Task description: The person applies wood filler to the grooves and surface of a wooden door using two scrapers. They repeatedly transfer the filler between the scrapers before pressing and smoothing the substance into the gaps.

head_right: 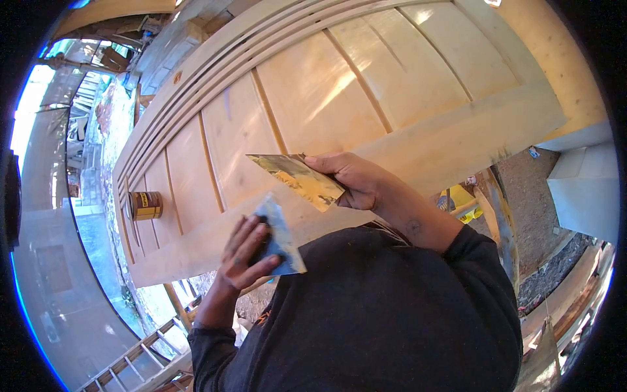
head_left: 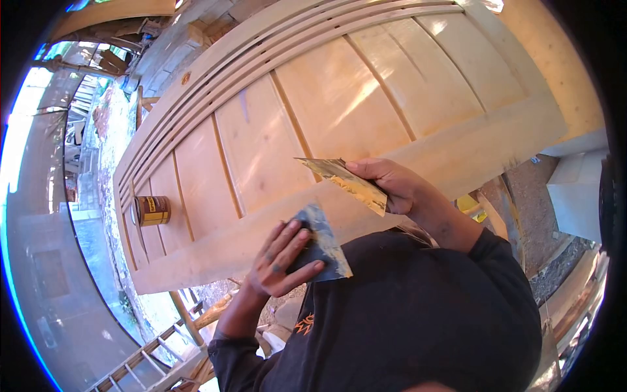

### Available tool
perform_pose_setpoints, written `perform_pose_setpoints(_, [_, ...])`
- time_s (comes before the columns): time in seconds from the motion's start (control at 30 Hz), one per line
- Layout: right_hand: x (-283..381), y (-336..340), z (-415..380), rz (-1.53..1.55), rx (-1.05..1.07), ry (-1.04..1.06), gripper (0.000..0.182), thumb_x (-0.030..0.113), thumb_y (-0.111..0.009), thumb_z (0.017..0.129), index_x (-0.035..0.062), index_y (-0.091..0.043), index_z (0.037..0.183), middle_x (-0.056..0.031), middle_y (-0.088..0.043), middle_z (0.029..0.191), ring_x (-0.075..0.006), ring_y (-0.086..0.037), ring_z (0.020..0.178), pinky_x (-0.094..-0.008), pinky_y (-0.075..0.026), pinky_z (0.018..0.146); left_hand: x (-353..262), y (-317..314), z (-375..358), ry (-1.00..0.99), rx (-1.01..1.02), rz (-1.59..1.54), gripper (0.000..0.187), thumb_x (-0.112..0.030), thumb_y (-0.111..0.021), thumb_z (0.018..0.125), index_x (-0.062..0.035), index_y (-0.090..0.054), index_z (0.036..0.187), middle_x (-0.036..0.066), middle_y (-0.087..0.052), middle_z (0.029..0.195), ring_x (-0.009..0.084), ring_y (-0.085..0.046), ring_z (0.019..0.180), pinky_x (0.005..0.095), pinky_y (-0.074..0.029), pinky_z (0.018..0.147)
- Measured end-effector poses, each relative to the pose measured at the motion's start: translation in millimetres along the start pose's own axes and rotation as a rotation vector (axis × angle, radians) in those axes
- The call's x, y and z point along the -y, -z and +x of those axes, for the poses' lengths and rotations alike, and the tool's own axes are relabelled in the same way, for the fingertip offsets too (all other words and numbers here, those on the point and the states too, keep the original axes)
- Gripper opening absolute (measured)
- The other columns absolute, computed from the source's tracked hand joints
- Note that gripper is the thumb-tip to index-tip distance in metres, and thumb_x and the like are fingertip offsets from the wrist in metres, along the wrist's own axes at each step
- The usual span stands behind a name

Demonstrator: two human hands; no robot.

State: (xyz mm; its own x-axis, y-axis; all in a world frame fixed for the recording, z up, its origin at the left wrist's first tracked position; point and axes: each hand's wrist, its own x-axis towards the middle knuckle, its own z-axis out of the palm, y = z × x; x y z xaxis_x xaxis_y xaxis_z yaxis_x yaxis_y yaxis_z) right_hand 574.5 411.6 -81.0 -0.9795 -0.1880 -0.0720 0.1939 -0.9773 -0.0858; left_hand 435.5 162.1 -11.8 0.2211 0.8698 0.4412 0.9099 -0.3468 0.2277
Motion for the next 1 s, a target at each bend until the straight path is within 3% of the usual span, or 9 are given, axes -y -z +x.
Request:
perform_pose_setpoints(0.1, [-1, -2, 8, -0.056, -0.068, -0.033, 0.039, 0.023, -0.038, 0.102, -0.0044, -0.043, 0.129, -0.0169, -0.064, 0.111, -0.0198, -0.068, 0.093, -0.0304, -0.060, 0.073, -7, 9, 16, -0.009, -0.175, 0.070, 0.041, -0.021, -0.070, 0.079, -0.0281, -0.063, 0.119, 0.022, -0.055, 0.128, 0.0403, -0.055, 0.119, 0.0542, -0.038, 0.105])
perform_pose_setpoints(0.37, [11, -5, 10, -0.086, -0.097, 0.043, 0.039, 0.022, -0.037, 0.102, -0.0040, -0.043, 0.130, -0.0154, -0.063, 0.112, -0.0204, -0.068, 0.094, -0.0318, -0.060, 0.075, 0, 0, 3, 0.048, -0.071, -0.033, 0.040, -0.018, -0.067, 0.081, -0.0245, -0.062, 0.120, 0.024, -0.054, 0.128, 0.0412, -0.054, 0.118, 0.0515, -0.040, 0.105])
perform_pose_setpoints(0.4, [15, -5, 6, -0.079, -0.086, 0.046, 0.039, 0.022, -0.037, 0.102, -0.0039, -0.043, 0.130, -0.0151, -0.064, 0.112, -0.0205, -0.068, 0.094, -0.0321, -0.060, 0.076, 3, -6, 0, 0.089, -0.271, -0.179, 0.032, -0.015, -0.061, 0.090, -0.0128, -0.059, 0.121, 0.026, -0.054, 0.128, 0.0418, -0.054, 0.118, 0.0494, -0.043, 0.102])
perform_pose_setpoints(0.43, [15, -6, 5, -0.100, -0.103, 0.050, 0.039, 0.023, -0.037, 0.103, -0.0038, -0.043, 0.130, -0.0150, -0.064, 0.112, -0.0204, -0.068, 0.094, -0.0324, -0.060, 0.077, -4, -12, -14, 0.545, -0.418, -0.428, 0.025, -0.010, -0.052, 0.096, -0.0055, -0.051, 0.121, 0.023, -0.055, 0.126, 0.0394, -0.055, 0.118, 0.0530, -0.045, 0.100])
perform_pose_setpoints(0.5, [13, -7, 6, -0.150, -0.130, 0.056, 0.039, 0.023, -0.036, 0.103, -0.0036, -0.043, 0.130, -0.0150, -0.064, 0.112, -0.0202, -0.068, 0.095, -0.0329, -0.060, 0.078, -19, -5, 15, 0.823, -1.002, -1.054, 0.024, -0.012, -0.044, 0.100, 0.0022, -0.051, 0.118, 0.021, -0.058, 0.122, 0.0350, -0.057, 0.115, 0.0505, -0.049, 0.096])
perform_pose_setpoints(0.53, [10, -8, 8, -0.155, -0.143, 0.066, 0.039, 0.024, -0.038, 0.102, -0.0036, -0.045, 0.129, -0.0146, -0.064, 0.111, -0.0194, -0.068, 0.093, -0.0324, -0.060, 0.077, -19, 2, 27, 0.959, -1.080, -1.218, 0.024, -0.014, -0.047, 0.099, -0.0008, -0.053, 0.118, 0.017, -0.061, 0.118, 0.0288, -0.061, 0.110, 0.0446, -0.052, 0.092])
perform_pose_setpoints(0.77, [-20, -6, 16, -0.142, -0.141, 0.151, 0.039, 0.026, -0.038, 0.103, -0.0032, -0.046, 0.127, -0.0145, -0.063, 0.112, -0.0196, -0.068, 0.095, -0.0338, -0.059, 0.081, -23, -19, 47, 1.114, -1.124, -1.611, 0.029, -0.020, -0.048, 0.099, -0.0047, -0.054, 0.123, 0.008, -0.063, 0.113, 0.0218, -0.063, 0.097, 0.0346, -0.054, 0.082])
perform_pose_setpoints(0.8, [-23, -6, 16, -0.137, -0.139, 0.159, 0.039, 0.026, -0.036, 0.103, -0.0029, -0.045, 0.127, -0.0145, -0.063, 0.113, -0.0204, -0.067, 0.096, -0.0345, -0.058, 0.082, -21, -25, 39, 0.973, -1.020, -1.717, 0.033, -0.017, -0.048, 0.099, -0.0005, -0.047, 0.128, 0.011, -0.058, 0.122, 0.0236, -0.057, 0.114, 0.0425, -0.045, 0.100])
perform_pose_setpoints(1.0, [-24, -16, 8, -0.169, -0.080, 0.248, 0.040, 0.027, -0.037, 0.103, -0.0033, -0.045, 0.127, -0.0144, -0.062, 0.113, -0.0198, -0.066, 0.098, -0.0325, -0.057, 0.083, -10, -60, 19, 1.207, -1.123, -1.555, 0.028, -0.010, -0.049, 0.098, 0.0012, -0.050, 0.123, 0.012, -0.061, 0.117, 0.0232, -0.061, 0.107, 0.0395, -0.050, 0.095])
